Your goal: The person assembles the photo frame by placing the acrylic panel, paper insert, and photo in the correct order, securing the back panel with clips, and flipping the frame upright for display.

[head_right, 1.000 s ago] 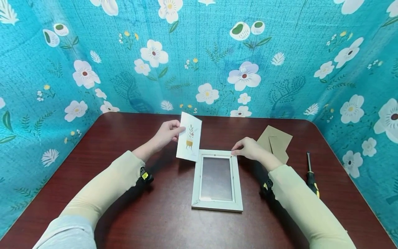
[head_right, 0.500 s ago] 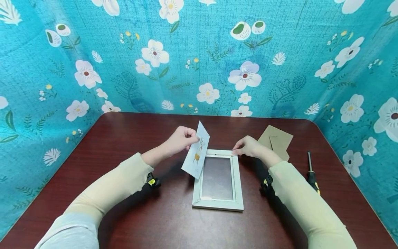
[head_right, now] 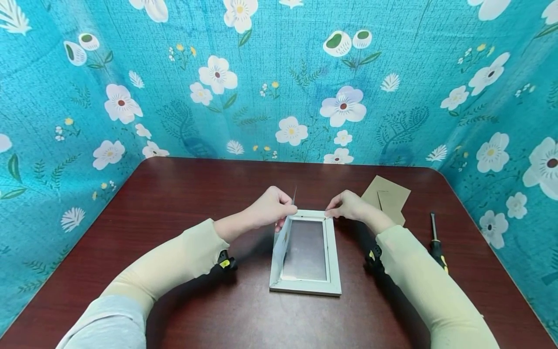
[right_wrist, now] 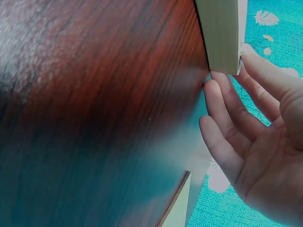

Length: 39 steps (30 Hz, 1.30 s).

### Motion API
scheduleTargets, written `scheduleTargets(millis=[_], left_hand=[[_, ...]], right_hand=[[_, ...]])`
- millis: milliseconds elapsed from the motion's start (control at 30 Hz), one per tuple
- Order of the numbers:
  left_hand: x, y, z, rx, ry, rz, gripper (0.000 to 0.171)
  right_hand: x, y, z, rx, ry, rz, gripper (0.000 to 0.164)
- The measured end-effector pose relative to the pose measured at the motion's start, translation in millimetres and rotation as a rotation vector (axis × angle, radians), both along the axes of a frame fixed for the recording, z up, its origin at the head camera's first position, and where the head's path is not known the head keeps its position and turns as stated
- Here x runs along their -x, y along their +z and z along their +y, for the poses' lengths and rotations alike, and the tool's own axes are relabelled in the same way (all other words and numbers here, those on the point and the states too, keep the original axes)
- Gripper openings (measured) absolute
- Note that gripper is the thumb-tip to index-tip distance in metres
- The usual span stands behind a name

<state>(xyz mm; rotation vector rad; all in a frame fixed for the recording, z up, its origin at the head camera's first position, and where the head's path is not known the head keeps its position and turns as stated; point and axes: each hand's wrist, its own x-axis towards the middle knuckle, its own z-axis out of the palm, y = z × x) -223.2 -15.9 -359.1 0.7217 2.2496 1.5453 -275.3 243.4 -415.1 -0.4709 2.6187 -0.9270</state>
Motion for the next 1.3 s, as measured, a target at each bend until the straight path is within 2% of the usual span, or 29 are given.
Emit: scheduleTargets(millis=[300, 500, 700, 800, 933, 1000, 1133, 1300], left_hand=[[-9.6, -0.9, 15.3, 0.148, 0.065, -0.045, 0.047], [-13.6, -5.5, 23.6, 0.19, 0.076, -0.043, 0.045], [-14.4, -16.4, 30.5, 0.142, 0.051, -0.071, 0.045], [-14.5, -20.4, 34.5, 0.08, 0.041, -0.13, 0.043], [-15.9, -27.3, 40.5, 0.024, -0.004, -0.211, 0.042], [-16.2, -31.7, 43.4, 0.034, -0.035, -0.207, 0.043], [-14.2, -38.5, 48.4, 0.103, -0.077, -0.133, 0.044], [-10.6, -44.4, 51.8, 0.142, -0.054, -0.107, 0.045]], right_hand=[[-1.8, 1.0, 0.5, 0.003, 0.018, 0.02, 0.01], [-2.7, 0.0, 2.1, 0.018, 0.016, 0.007, 0.011], [-1.8, -2.5, 2.5, 0.031, 0.013, 0.004, 0.012], [-1.5, -1.7, 2.4, 0.03, 0.013, 0.006, 0.011], [-1.9, 0.0, 2.2, 0.02, 0.021, 0.007, 0.011], [-2.2, 0.4, 2.3, 0.015, 0.019, 0.006, 0.012], [-2.2, 0.5, 2.0, 0.011, 0.007, 0.003, 0.012], [-2.1, -0.1, 1.5, 0.017, 0.001, 0.001, 0.013]])
